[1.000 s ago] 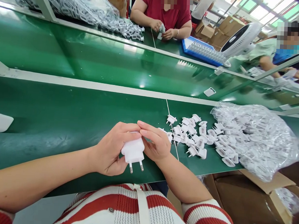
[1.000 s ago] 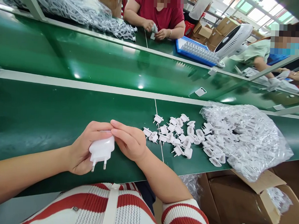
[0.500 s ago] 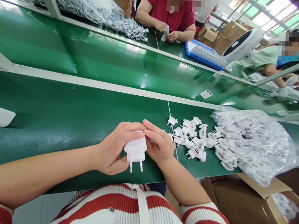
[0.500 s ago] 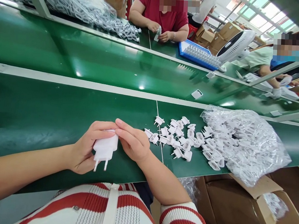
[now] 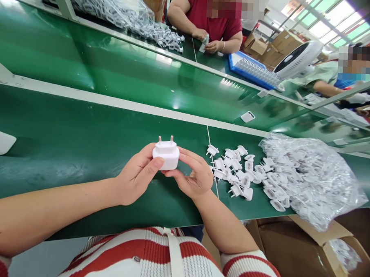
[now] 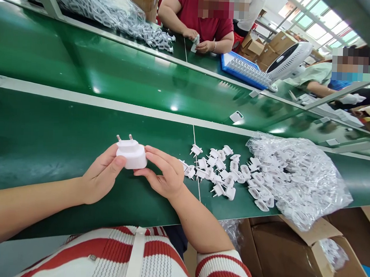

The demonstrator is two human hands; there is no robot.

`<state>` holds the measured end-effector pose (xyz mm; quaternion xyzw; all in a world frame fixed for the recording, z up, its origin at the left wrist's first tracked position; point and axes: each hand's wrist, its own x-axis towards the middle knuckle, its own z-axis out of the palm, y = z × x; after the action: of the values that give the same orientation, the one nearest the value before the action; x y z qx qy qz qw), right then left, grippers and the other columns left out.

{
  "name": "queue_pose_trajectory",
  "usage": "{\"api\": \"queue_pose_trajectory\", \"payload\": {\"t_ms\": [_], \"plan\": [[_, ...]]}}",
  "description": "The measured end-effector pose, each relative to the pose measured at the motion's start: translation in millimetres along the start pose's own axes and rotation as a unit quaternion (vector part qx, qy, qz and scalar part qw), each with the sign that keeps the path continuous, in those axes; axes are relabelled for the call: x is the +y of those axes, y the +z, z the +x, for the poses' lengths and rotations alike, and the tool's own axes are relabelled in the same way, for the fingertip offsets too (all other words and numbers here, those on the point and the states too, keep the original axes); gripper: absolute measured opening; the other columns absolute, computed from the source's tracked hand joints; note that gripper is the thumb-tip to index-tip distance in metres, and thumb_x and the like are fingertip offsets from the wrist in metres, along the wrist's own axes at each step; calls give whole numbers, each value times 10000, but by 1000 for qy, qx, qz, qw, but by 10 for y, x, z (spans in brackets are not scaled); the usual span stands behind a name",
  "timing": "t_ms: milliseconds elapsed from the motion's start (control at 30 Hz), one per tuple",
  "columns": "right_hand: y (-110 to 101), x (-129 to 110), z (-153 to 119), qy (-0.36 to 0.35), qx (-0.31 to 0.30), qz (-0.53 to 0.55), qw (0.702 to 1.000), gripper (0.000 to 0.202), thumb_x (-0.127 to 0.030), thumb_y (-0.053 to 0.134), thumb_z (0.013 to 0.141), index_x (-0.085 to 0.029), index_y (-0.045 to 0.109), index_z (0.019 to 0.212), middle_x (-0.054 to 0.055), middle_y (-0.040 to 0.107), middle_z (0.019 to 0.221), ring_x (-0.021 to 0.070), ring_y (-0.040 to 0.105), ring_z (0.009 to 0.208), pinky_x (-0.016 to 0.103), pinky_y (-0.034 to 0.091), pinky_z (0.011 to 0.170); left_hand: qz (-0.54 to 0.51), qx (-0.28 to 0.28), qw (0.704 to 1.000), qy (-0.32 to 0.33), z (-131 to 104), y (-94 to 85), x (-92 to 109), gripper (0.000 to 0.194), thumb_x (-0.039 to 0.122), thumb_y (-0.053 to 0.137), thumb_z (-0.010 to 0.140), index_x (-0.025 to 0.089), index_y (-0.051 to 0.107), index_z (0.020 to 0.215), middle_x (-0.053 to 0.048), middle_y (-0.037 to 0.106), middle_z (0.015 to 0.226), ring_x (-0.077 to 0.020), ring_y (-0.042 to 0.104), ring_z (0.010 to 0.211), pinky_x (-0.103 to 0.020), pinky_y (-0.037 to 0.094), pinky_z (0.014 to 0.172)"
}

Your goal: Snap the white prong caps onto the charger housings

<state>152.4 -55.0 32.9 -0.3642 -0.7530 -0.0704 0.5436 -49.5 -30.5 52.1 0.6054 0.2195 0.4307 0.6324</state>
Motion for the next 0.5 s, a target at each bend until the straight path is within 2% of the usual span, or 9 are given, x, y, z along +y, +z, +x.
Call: {"api": "queue_pose_trajectory", "payload": {"t_ms": [200, 367, 500], "plan": [[3, 6, -4, -5, 3, 10, 1000, 607, -295, 890, 892, -240, 650, 1447, 109, 830, 1220, 263, 835, 1048, 373, 740, 849, 1, 5, 1000, -2, -8, -9, -14, 394, 497, 507, 1127, 182, 675, 1295, -82, 714, 1071, -185, 635, 914, -293, 525, 859], [2, 3, -5, -3, -6, 25, 1000, 722, -309, 928, 847, -271, 615, 1496, 100, 819, 1265, 265, 827, 1082, 374, 732, 876, 6, 19, 1000, -23, -20, -22, -40, 456, 566, 529, 1101, 168, 705, 1237, -65, 688, 947, -183, 598, 825, -293, 497, 778], [-4, -10, 12, -2, -5, 10, 1000, 673, -335, 920, 859, -268, 629, 1461, 98, 838, 1191, 266, 840, 1015, 371, 735, 804, -2, 24, 999, -42, -12, -28, -39, 486, 599, 569, 1073, 161, 708, 1231, -75, 712, 963, -194, 618, 828, -293, 504, 757]]}}
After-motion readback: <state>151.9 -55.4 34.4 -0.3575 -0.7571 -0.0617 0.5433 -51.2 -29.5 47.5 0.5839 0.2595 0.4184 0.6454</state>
